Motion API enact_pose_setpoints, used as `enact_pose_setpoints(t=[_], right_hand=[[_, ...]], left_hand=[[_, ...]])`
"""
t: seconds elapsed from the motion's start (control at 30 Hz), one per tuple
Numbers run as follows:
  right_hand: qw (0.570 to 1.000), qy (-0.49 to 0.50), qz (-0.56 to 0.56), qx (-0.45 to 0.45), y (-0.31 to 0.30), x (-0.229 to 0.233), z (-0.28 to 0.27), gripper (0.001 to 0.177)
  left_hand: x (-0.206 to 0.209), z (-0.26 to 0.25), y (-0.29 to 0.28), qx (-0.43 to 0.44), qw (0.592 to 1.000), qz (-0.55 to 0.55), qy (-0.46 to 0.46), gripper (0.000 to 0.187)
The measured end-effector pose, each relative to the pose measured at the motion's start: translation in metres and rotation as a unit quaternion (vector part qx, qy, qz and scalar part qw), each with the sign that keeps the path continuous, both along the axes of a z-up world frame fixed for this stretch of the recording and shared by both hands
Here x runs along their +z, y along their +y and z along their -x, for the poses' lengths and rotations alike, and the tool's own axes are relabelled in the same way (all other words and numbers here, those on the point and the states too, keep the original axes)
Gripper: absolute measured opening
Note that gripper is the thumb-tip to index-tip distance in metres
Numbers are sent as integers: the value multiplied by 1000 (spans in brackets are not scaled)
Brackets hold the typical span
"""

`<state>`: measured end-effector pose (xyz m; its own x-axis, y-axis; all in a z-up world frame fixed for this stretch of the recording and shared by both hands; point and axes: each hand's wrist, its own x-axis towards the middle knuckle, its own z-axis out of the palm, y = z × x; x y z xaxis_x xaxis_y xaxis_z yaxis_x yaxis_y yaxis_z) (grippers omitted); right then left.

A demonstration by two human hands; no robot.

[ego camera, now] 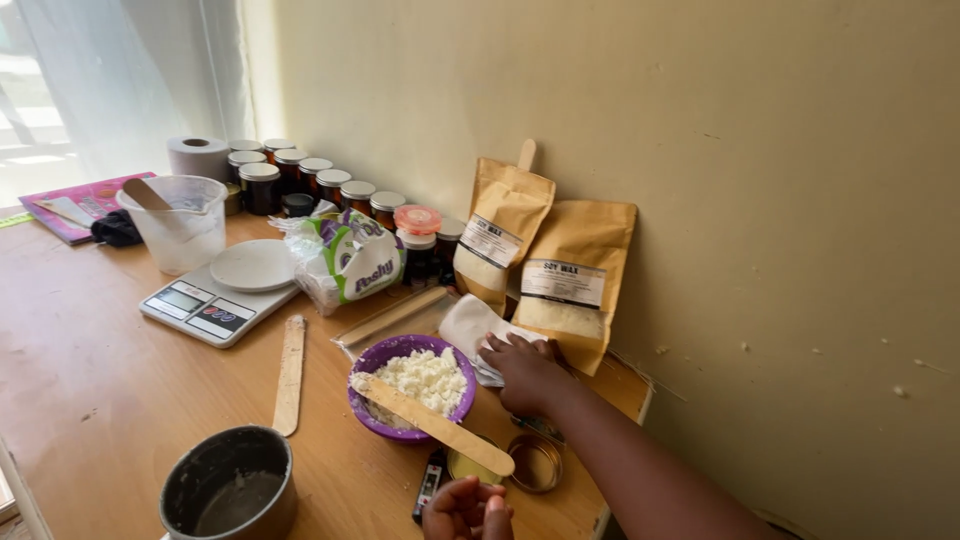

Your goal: Preparing soy wax flakes in a bowl, checking the temperature of a melting pot, and organizing containers for candle making.

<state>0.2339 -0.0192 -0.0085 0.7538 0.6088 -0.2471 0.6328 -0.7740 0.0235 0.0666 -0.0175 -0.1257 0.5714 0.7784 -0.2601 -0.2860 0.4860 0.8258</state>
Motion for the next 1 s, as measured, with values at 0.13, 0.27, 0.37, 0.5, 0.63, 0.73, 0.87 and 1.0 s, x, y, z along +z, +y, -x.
enact_pose_setpoints(t=[0.13,0.27,0.37,0.5,0.63,0.73,0.87,1.0], right_hand=[[999,10,-52,0,-14,4,7,75],[982,-4,-188,10,-24,6,18,78],[970,4,-242,-9,-31,16,28,68],[961,47,-266,-60,-33,20,41,47],[954,64,-275,-98,-36,23,48,41],[943,71,-305,-115,-35,16,41,25],[822,158,-530,-134,-32,-11,12,23],[860,89,-481,-146,-22,-10,1,28]], left_hand=[[1,0,-5,62,993,-81,-62,30],[45,20,-5,97,989,-101,-40,26],[65,26,-8,123,984,-129,-21,22],[71,37,-8,104,980,-166,36,17],[73,39,-13,93,978,-184,40,15],[68,33,-15,91,979,-171,55,19],[47,22,-16,75,987,-138,33,23],[16,7,-19,55,990,-128,-13,26]])
